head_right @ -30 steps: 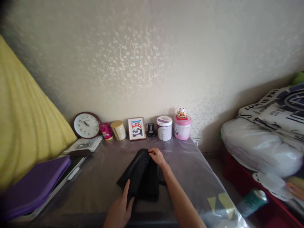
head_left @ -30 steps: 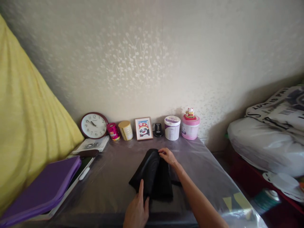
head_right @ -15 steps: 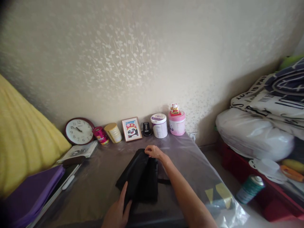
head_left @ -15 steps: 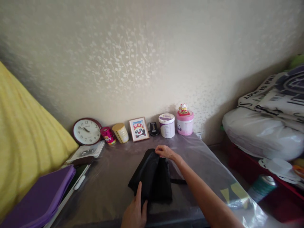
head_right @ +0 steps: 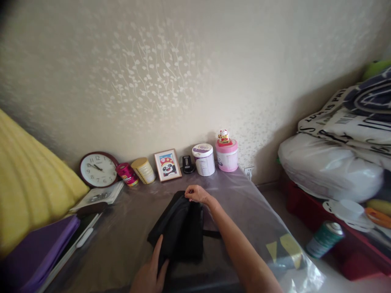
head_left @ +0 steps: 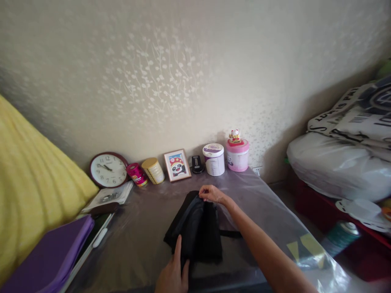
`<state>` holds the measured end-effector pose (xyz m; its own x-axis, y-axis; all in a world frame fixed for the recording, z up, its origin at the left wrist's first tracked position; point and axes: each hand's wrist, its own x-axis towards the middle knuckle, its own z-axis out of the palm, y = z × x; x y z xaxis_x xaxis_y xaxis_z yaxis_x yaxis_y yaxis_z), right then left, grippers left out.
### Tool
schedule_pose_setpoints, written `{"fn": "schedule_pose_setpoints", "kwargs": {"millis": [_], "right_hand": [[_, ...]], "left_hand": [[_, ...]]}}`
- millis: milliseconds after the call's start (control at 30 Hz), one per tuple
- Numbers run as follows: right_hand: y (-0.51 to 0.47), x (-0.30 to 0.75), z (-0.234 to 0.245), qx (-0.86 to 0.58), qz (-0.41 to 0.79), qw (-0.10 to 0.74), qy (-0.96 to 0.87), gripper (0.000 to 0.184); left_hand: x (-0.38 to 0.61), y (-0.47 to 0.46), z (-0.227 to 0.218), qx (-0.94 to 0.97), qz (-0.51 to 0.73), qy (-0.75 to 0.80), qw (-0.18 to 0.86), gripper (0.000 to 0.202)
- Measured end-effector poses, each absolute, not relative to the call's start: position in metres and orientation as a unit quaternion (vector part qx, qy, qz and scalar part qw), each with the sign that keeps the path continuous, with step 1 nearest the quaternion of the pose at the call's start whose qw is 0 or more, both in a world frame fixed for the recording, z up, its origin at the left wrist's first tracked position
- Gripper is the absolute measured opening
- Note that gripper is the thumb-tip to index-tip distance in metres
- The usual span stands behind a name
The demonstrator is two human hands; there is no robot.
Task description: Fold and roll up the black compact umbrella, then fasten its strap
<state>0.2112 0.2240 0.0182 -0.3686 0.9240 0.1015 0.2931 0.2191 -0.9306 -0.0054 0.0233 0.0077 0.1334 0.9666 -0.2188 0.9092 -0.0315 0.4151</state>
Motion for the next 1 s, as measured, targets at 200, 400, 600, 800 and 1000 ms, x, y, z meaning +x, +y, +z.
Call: {"fn": "schedule_pose_setpoints", "kwargs": {"millis": [200,400,600,800,1000], "right_hand": [[0.223,0.211,0.015,-0.404,0.514,0.369,-0.66,0.014],[0.222,0.21,0.013,-0.399,0.522,0.394,-0.643,0.014],[0.219,0.21,0.011,-0.397,0.497,0.386,-0.668,0.017],[0.221,0.203,0.014,-0.405,0.422,0.379,-0.717,0.013],[0.223,0.186,0.019,-0.427,0.312,0.391,-0.753,0.005]], "left_hand": [[-0.007,0.025,0.006,0.712,0.053,0.659,0.236,0.061],[-0.008,0.025,0.004,0.719,0.065,0.647,0.247,0.061],[-0.006,0.024,0.006,0.714,0.057,0.655,0.24,0.061],[-0.004,0.024,0.009,0.71,0.047,0.659,0.242,0.061],[0.0,0.024,0.013,0.711,0.024,0.668,0.22,0.06]]}}
